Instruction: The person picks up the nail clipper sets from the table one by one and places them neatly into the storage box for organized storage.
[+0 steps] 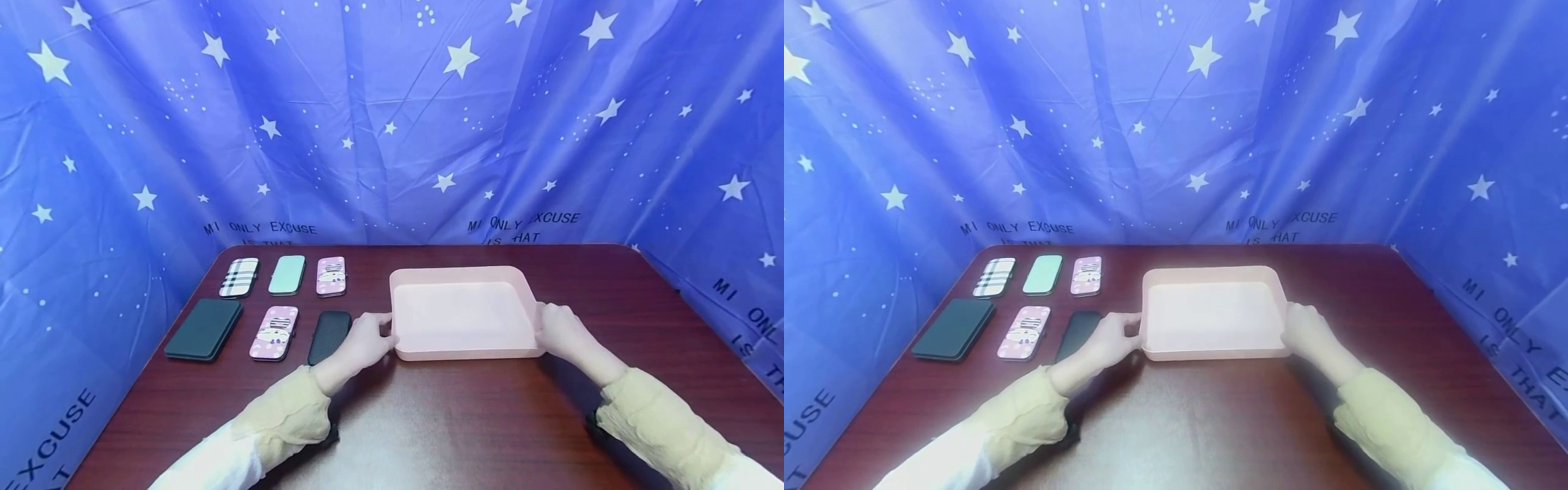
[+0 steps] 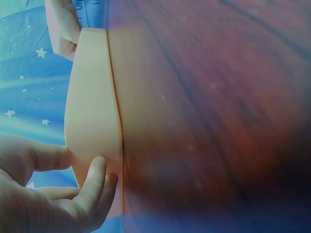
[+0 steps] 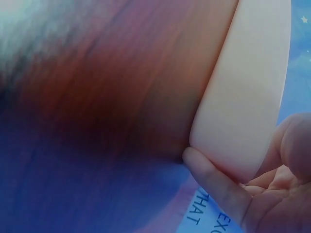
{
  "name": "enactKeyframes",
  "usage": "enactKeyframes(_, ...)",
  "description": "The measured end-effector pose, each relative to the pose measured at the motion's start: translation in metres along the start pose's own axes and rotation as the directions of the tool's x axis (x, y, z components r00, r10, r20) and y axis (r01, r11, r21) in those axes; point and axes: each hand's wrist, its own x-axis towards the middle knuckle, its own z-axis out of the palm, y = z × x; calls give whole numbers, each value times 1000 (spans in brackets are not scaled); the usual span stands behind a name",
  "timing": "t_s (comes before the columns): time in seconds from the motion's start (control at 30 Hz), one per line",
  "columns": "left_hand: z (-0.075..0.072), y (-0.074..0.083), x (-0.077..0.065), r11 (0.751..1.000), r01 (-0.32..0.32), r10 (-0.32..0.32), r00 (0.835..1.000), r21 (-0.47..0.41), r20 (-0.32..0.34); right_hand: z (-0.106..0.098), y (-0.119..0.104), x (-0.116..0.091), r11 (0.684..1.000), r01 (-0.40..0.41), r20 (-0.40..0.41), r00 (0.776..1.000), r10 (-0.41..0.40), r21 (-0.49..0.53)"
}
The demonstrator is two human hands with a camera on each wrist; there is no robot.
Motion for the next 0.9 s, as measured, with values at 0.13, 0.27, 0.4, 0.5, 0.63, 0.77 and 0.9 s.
enactKeyframes(0.13, -4, -1, -4, 1000, 11, -11, 1000, -9, 8, 4, -2, -2, 1000, 19, -49, 999, -19, 3)
enactKeyframes(0.27, -8, -2, -7, 1000, 22, -22, 1000, -14, 10, 3, -9, -2, 1000, 10, -33, 999, -10, 0)
enactKeyframes(0.4, -12, -2, -10, 1000, 29, -29, 1000, -8, 8, 0, -16, -2, 1000, -14, 22, 1000, 14, 13)
enactKeyframes(0.5, -14, -3, -13, 1000, 30, -30, 1000, -2, -1, 0, -19, -2, 1000, -25, 47, 999, 24, 19)
enactKeyframes(0.63, -17, -7, -17, 1000, 20, -20, 1000, 4, -13, 2, -23, -3, 1000, -23, 56, 998, 21, 21)
enactKeyframes(0.77, -19, -10, -22, 1000, 4, -4, 1000, 13, -28, 1, -29, -5, 999, -12, 53, 999, 11, 32)
enactKeyframes(0.9, -22, -13, -27, 1000, 6, -5, 999, 22, -45, 0, -33, -9, 999, -1, 57, 998, -2, 53)
